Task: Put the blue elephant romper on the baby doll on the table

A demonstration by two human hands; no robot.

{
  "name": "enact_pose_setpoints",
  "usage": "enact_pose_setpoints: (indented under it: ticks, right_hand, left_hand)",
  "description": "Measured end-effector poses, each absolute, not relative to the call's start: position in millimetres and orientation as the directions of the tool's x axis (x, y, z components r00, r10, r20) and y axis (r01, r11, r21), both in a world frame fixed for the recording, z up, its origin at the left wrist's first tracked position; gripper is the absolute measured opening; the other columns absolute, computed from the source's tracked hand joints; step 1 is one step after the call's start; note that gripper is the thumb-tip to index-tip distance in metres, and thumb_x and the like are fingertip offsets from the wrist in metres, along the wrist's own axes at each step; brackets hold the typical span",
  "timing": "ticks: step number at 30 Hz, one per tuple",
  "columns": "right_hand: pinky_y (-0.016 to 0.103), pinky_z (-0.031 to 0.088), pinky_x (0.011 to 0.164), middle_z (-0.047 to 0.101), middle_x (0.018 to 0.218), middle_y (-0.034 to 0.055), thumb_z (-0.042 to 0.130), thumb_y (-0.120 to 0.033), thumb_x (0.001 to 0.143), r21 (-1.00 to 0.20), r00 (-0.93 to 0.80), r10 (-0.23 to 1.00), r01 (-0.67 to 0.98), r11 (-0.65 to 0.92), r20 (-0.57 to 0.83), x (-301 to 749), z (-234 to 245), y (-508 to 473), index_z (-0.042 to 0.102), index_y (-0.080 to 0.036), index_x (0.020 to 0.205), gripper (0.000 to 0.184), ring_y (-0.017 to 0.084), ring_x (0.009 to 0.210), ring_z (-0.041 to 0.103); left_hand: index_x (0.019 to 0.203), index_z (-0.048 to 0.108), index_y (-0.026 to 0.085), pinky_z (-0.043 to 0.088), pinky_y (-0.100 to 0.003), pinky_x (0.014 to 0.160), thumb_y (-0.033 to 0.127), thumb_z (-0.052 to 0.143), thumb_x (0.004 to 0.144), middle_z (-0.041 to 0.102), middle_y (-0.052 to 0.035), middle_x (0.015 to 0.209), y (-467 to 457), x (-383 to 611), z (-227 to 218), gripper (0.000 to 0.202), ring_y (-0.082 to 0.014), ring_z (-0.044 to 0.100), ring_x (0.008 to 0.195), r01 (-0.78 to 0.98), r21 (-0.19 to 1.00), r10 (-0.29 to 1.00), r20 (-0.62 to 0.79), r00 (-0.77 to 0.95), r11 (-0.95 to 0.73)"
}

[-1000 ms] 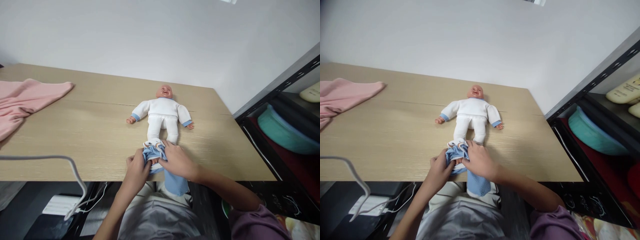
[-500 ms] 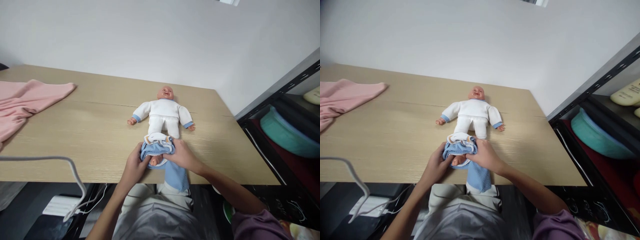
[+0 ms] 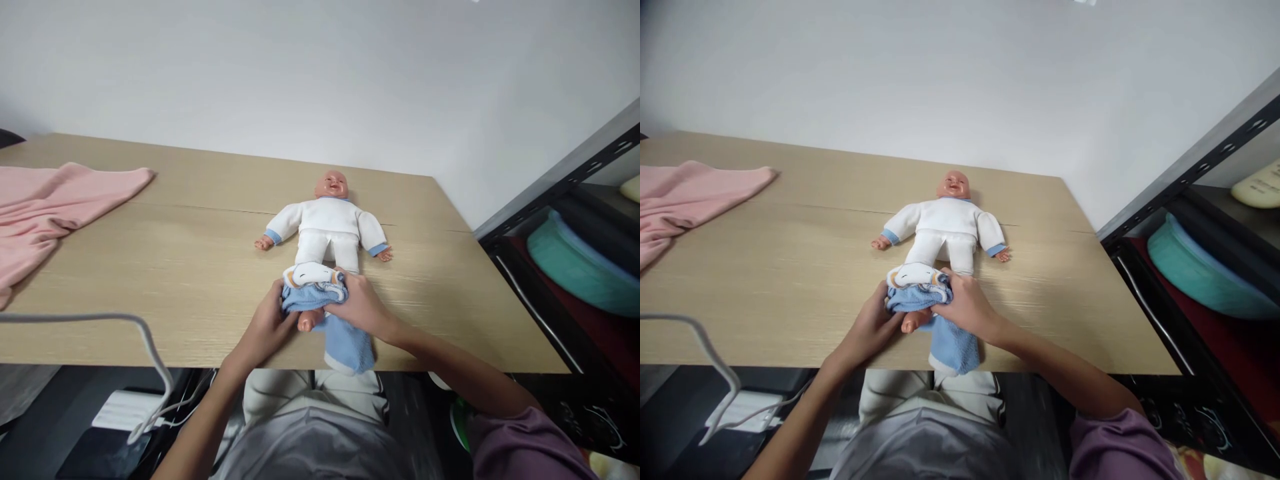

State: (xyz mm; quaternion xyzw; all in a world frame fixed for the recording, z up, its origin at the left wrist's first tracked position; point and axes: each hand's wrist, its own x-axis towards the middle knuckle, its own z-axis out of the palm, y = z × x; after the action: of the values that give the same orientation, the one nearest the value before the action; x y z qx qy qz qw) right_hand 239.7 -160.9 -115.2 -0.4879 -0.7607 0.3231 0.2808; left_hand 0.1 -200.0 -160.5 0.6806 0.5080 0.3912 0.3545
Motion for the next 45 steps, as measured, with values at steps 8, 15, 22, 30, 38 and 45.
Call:
enact_pose_setpoints:
  ticks: [8,15,22,30,38,45]
  right_hand:
    - [0.039,0.061,0.101,0.085,0.120,0.0083,0.083,-0.026,0.092,-0.702,-0.510,0.822,0.487,0.519,0.254,248.6,-123.2,-148.6,0.080,-0.023,0.118,0.027,0.029,0.108,0.081]
    - [0.041,0.060,0.104,0.080,0.125,0.0105,0.082,-0.033,0.094,-0.514,-0.642,0.697,0.500,0.697,0.321,253.4,-123.5,-135.8,0.073,-0.022,0.125,0.034,0.028,0.116,0.077]
    - [0.039,0.058,0.105,0.079,0.126,0.0093,0.081,-0.030,0.095,-0.567,-0.647,0.691,0.452,0.688,0.323,257.0,-125.7,-133.6,0.071,-0.021,0.127,0.035,0.027,0.118,0.076]
    - [0.035,0.056,0.112,0.081,0.127,0.0105,0.082,-0.029,0.099,-0.694,-0.647,0.739,0.443,0.567,0.190,266.6,-122.7,-124.7,0.076,-0.020,0.126,0.028,0.026,0.121,0.075]
    - [0.043,0.053,0.116,0.072,0.136,0.0129,0.094,-0.053,0.088,-0.661,-0.692,0.667,0.367,0.655,0.276,294.6,-138.7,-98.7,0.070,-0.020,0.130,0.059,0.031,0.128,0.068]
    - [0.029,0.055,0.083,0.066,0.093,-0.0005,0.089,-0.057,0.093,-0.907,-0.620,0.768,0.217,0.361,0.158,322.9,-130.4,-103.0,0.064,-0.022,0.103,0.043,0.018,0.088,0.064]
  left_hand:
    - [0.135,0.068,0.022,0.051,-0.047,0.118,0.036,0.066,0.106,0.069,-0.0132,0.141,-174.8,-23.9,-149.9,0.032,-0.0324,0.061,0.134,0.509,0.754,0.903,0.271,0.334,-0.415]
    - [0.113,0.077,0.024,0.053,-0.045,0.112,0.043,0.069,0.106,0.074,-0.0109,0.128,-150.8,-34.1,-146.7,0.021,-0.0319,0.065,0.121,0.531,0.607,0.804,0.389,0.450,-0.591]
    - [0.099,0.077,0.023,0.051,-0.045,0.104,0.052,0.069,0.108,0.076,-0.0106,0.111,-140.4,-41.0,-153.9,0.032,-0.0305,0.065,0.109,0.539,0.507,0.740,0.456,0.494,-0.673]
    - [0.108,0.081,0.024,0.049,-0.050,0.115,0.068,0.065,0.106,0.077,-0.0142,0.126,-136.6,-44.3,-149.0,0.048,-0.0329,0.065,0.121,0.553,0.554,0.779,0.368,0.507,-0.622]
    - [0.119,0.075,0.022,0.053,-0.050,0.117,0.073,0.080,0.094,0.077,-0.0109,0.132,-141.0,-46.1,-138.4,0.056,-0.0342,0.068,0.128,0.526,0.748,0.892,0.195,0.409,-0.405]
    - [0.121,0.070,0.023,0.056,-0.048,0.117,0.064,0.072,0.104,0.074,-0.0100,0.129,-137.4,-64.7,-127.0,0.045,-0.0296,0.070,0.127,0.416,0.869,0.876,0.040,0.480,-0.268]
